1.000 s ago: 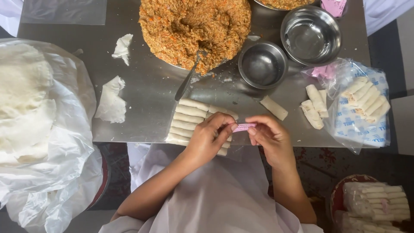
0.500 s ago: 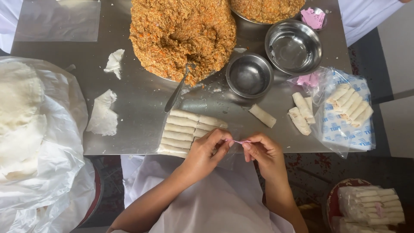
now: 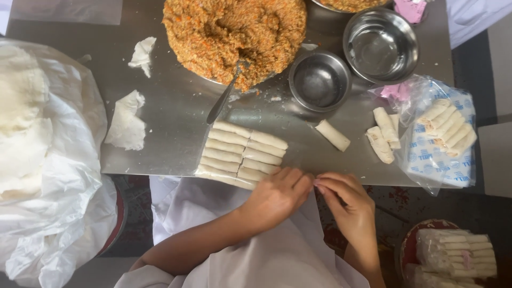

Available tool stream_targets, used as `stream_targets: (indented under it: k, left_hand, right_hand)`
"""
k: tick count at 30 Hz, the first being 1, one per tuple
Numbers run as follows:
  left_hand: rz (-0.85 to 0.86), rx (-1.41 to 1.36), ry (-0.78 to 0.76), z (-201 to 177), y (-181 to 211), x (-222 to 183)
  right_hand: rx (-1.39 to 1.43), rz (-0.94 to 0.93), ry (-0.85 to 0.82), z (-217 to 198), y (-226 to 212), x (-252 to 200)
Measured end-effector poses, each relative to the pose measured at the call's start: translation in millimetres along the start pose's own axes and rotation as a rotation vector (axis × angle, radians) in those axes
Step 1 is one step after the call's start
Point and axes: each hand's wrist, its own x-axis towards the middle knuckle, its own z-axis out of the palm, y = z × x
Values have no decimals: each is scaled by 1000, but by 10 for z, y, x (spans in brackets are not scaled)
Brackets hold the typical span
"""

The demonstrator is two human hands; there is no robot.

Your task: The person is preparing lumpia by placing filling on wrappers, rolling them up, and then packaging the finished rolls into plastic bags.

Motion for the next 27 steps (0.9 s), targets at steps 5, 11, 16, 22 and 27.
stream_targets:
  k: [5,11,16,22,27]
  left_hand:
    - [-13,64,-3,223,12,-121]
    - [-100,401,-126,289,1,-194]
    - [-131,244,-94,120,-9,-180]
    - [30,153,53,-66,-42,-227]
    - [-221,330,24,-175,-333,-550]
  right_hand:
    - [206,116,25,96,231,-143]
    - [350,338,-47,138,394,-240]
    - [612,419,-172,361,392,-171]
    - [958,209,-406,1036,1120,-198]
    - [1007,243,-589,726,384,307]
